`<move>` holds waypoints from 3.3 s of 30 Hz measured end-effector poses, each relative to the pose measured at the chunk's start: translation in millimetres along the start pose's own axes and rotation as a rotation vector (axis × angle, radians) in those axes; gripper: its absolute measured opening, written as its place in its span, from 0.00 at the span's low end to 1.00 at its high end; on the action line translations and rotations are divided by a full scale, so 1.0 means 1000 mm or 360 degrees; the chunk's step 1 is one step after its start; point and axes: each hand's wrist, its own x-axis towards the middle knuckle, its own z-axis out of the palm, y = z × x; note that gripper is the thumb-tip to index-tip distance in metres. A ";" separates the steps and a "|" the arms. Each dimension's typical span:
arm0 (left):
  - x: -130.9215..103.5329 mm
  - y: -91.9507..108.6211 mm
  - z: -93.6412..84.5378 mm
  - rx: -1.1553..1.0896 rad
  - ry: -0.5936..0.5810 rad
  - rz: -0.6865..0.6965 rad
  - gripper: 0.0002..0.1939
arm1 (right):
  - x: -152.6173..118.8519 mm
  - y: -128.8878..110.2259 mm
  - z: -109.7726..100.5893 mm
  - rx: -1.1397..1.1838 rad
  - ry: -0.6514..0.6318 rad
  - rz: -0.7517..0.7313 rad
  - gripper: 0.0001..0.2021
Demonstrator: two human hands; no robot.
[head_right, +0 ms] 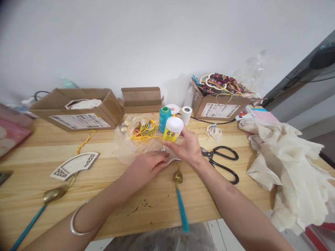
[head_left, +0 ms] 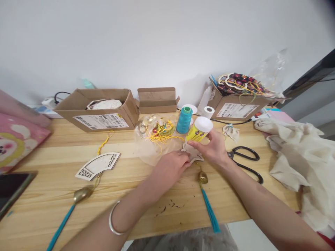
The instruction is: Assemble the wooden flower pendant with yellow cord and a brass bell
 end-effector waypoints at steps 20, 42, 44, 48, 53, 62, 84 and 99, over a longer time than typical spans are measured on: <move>0.000 0.000 0.001 -0.0011 -0.0010 -0.0011 0.10 | 0.001 -0.004 -0.003 -0.0025 -0.0022 0.0002 0.17; 0.017 -0.014 0.001 -0.0284 0.0506 -0.0133 0.07 | 0.003 0.004 -0.005 0.0542 0.0584 0.0189 0.20; 0.022 -0.017 0.004 -0.0222 0.0482 -0.0154 0.08 | 0.003 0.004 -0.005 0.0575 0.0556 0.0200 0.20; 0.028 -0.022 0.008 -0.0176 0.0413 -0.0209 0.09 | 0.002 0.004 -0.007 0.0594 0.0480 0.0187 0.18; 0.028 -0.026 0.009 -0.0103 0.0385 -0.0211 0.10 | 0.001 0.004 -0.008 0.0596 0.0468 0.0220 0.18; 0.025 -0.032 0.003 -0.0293 0.0332 -0.0194 0.13 | 0.003 0.002 -0.009 0.0614 0.0499 0.0233 0.17; 0.011 -0.034 0.002 0.0315 0.0248 0.0233 0.14 | 0.003 0.004 -0.010 0.0647 0.0518 0.0192 0.17; 0.011 -0.038 -0.001 0.0067 0.0210 0.0167 0.17 | 0.004 0.004 -0.010 0.0626 0.0518 0.0209 0.16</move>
